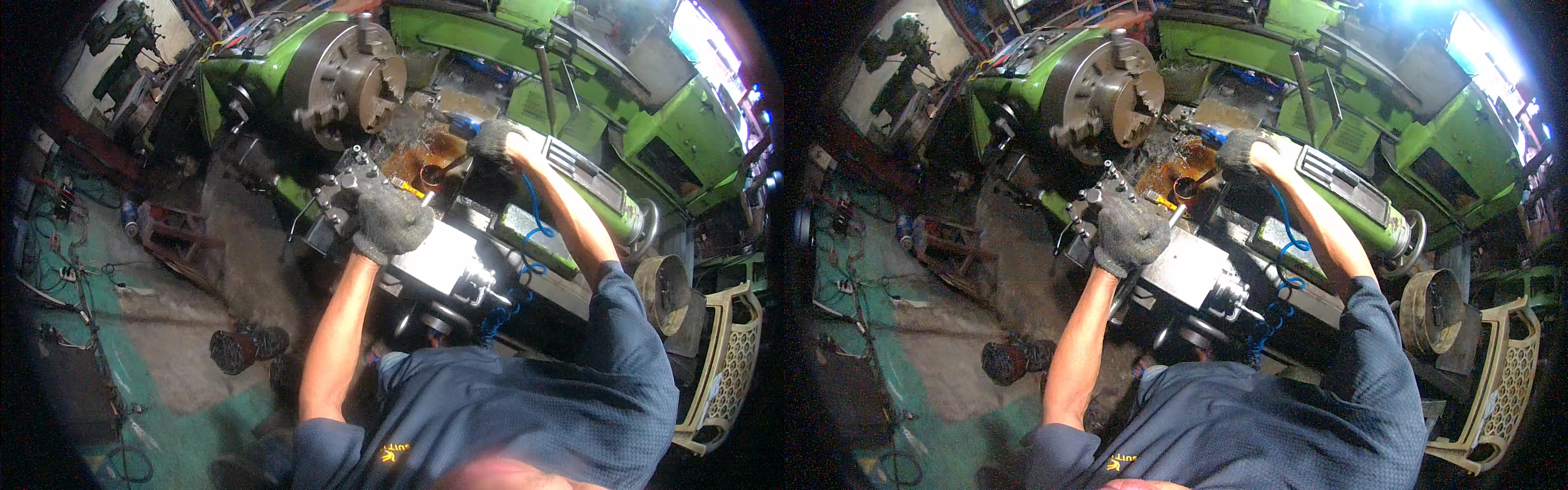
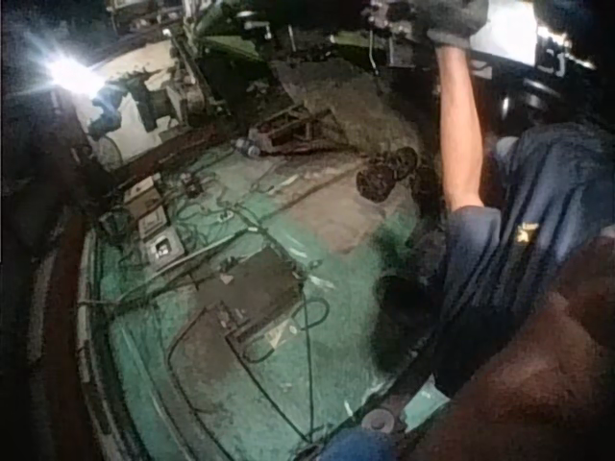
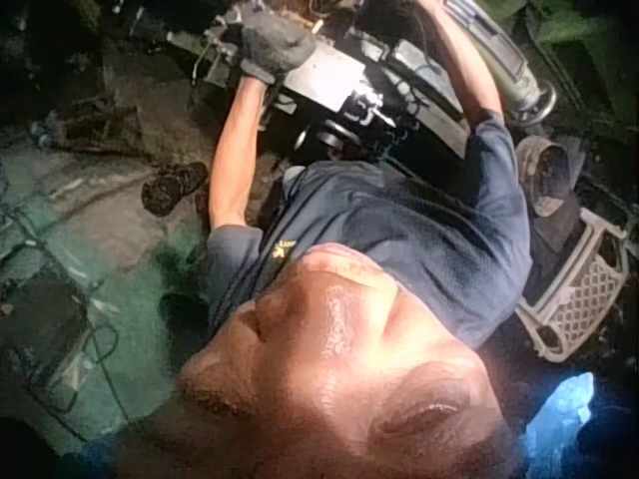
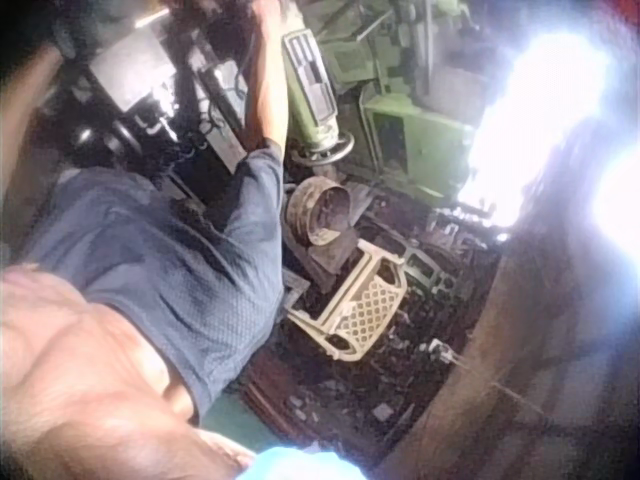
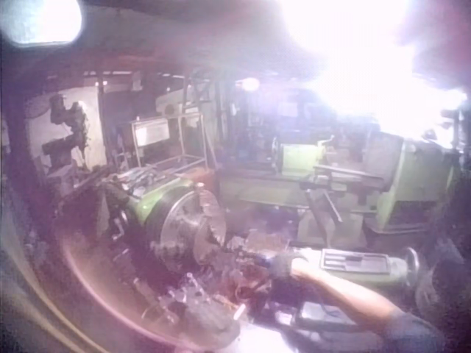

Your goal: The person operates a green metal lathe in a workshop, using a wrench to tighten the chuck and adjusting the tool post with a lever. They apply cutting fluid to the workpiece and use a brush to clear metal shavings from the machine bed.

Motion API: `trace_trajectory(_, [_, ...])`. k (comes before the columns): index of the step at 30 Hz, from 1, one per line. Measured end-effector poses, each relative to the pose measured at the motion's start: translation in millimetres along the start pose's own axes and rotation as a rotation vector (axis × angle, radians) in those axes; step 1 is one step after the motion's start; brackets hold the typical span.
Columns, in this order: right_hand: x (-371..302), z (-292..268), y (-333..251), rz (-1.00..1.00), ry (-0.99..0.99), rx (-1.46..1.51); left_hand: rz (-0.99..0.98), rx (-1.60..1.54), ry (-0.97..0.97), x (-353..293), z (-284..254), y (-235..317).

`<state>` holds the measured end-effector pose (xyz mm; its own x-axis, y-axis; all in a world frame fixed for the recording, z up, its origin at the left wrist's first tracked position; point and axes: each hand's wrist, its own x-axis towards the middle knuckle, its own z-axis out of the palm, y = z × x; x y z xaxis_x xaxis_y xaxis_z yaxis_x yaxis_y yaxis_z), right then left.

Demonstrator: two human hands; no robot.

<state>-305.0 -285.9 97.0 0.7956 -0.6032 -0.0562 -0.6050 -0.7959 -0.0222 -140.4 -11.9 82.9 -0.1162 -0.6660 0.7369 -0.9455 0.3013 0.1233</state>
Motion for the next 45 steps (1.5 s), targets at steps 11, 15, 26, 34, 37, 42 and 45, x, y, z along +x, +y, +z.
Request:
trace_trajectory(11, [41,7,-13,-0.375,-0.131,-0.365,0.005,0.092,-0.049,-8,3,0])
trace_trajectory(15, [38,-5,-25,-0.359,-0.152,-0.391,-0.015,-0.019,-0.021,-10,4,-2])
trace_trajectory(26, [59,21,-28,-0.247,-0.015,-0.211,-0.039,0.022,0.001,-9,5,-1])
trace_trajectory(34, [84,28,-33,-0.575,-0.026,-0.305,-0.057,0.041,-0.042,-11,0,0])
trace_trajectory(37, [85,29,-36,-0.617,0.007,-0.330,-0.051,0.023,-0.029,-13,2,-2])
trace_trajectory(42, [99,45,-22,-0.534,-0.043,-0.301,-0.053,0.042,-0.036,-10,4,1])
trace_trajectory(45, [100,45,-25,-0.560,-0.084,-0.313,-0.013,0.052,-0.007,-5,-1,2])
